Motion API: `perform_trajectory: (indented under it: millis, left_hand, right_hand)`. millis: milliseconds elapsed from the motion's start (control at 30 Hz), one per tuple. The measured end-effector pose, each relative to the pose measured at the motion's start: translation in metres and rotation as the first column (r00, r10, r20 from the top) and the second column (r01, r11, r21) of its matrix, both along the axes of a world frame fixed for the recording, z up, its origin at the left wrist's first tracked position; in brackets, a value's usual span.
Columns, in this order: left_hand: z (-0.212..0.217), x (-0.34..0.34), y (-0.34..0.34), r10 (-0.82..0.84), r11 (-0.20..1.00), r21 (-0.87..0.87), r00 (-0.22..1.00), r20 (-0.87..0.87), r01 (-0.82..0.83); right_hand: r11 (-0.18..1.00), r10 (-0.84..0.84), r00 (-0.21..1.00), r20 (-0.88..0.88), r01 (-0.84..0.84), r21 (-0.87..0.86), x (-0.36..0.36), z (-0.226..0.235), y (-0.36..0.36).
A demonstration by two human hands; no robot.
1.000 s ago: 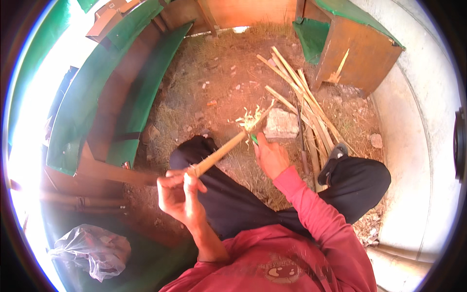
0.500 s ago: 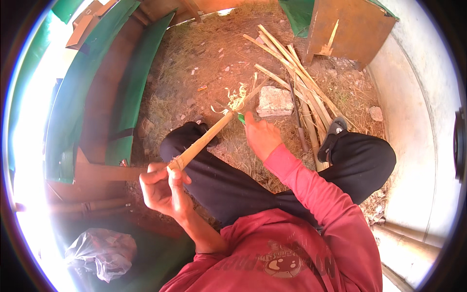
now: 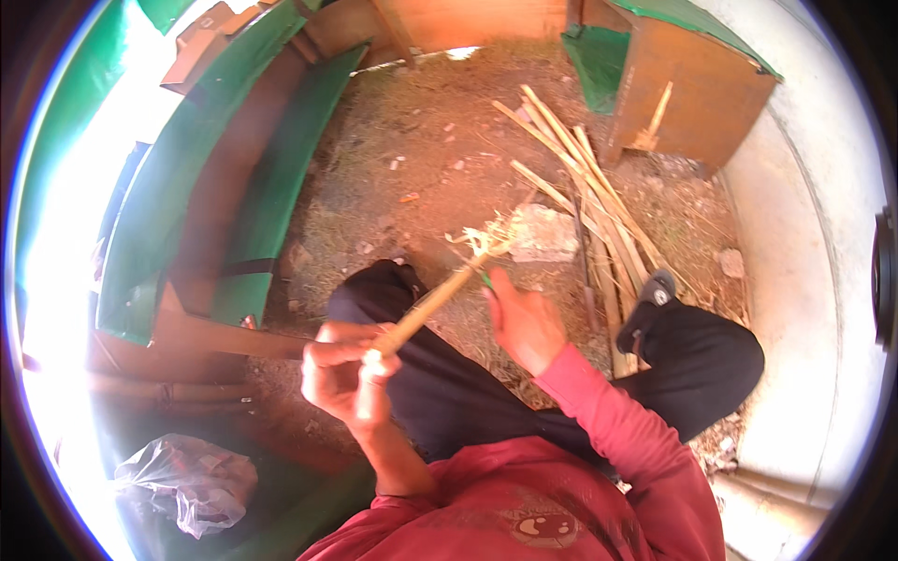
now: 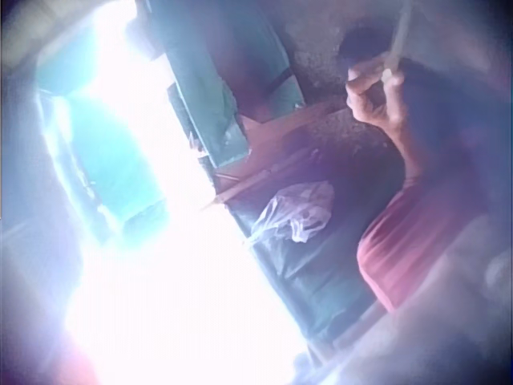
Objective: The person sits on the ground and uses a green knife to shave a thin wooden stick, creating long wood shavings. They hold the stick in their left hand and carefully scrape the surface with the knife in their right hand.
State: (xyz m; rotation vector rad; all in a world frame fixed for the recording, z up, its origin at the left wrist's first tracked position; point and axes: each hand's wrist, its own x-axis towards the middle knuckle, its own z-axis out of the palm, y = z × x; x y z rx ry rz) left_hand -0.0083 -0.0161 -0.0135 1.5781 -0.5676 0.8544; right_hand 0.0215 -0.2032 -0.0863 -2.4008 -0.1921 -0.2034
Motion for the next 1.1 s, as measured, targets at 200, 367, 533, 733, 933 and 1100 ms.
perform_trajectory:
  millis: [200, 367, 533, 733, 933, 1100]
  left_hand:
    - [0.003, 0.004, 0.001, -0.100, 0.990, 0.103, 0.994, 0.052, 0.095]
    - [0.000, 0.004, 0.006, -0.039, 0.999, 0.011, 0.999, -0.025, 0.040]
    - [0.000, 0.009, -0.002, -0.069, 0.995, -0.076, 0.997, -0.046, 0.065]
    - [-0.006, 0.011, -0.003, -0.110, 0.994, -0.017, 0.994, 0.007, 0.110]
    - [-0.003, 0.009, -0.003, -0.036, 0.998, -0.058, 0.999, -0.041, 0.034]
    - [-0.002, 0.004, 0.005, -0.075, 0.996, 0.040, 0.997, -0.010, 0.076]
  right_hand:
    - [0.982, -0.151, 0.989, 0.004, 0.150, -0.113, 0.017, -0.033, -0.010]
    - [0.964, 0.017, 0.999, 0.030, -0.024, 0.264, 0.026, -0.031, -0.011]
    - [0.866, 0.229, 0.973, 0.003, -0.205, 0.455, 0.010, 0.009, -0.004]
    - [0.970, -0.003, 0.991, 0.133, -0.029, 0.240, -0.006, -0.008, 0.009]
    - [0.996, -0.053, 0.980, 0.192, 0.037, 0.087, 0.010, -0.023, 0.016]
    - [0.987, -0.158, 0.981, 0.110, 0.160, -0.012, 0.017, -0.060, 0.008]
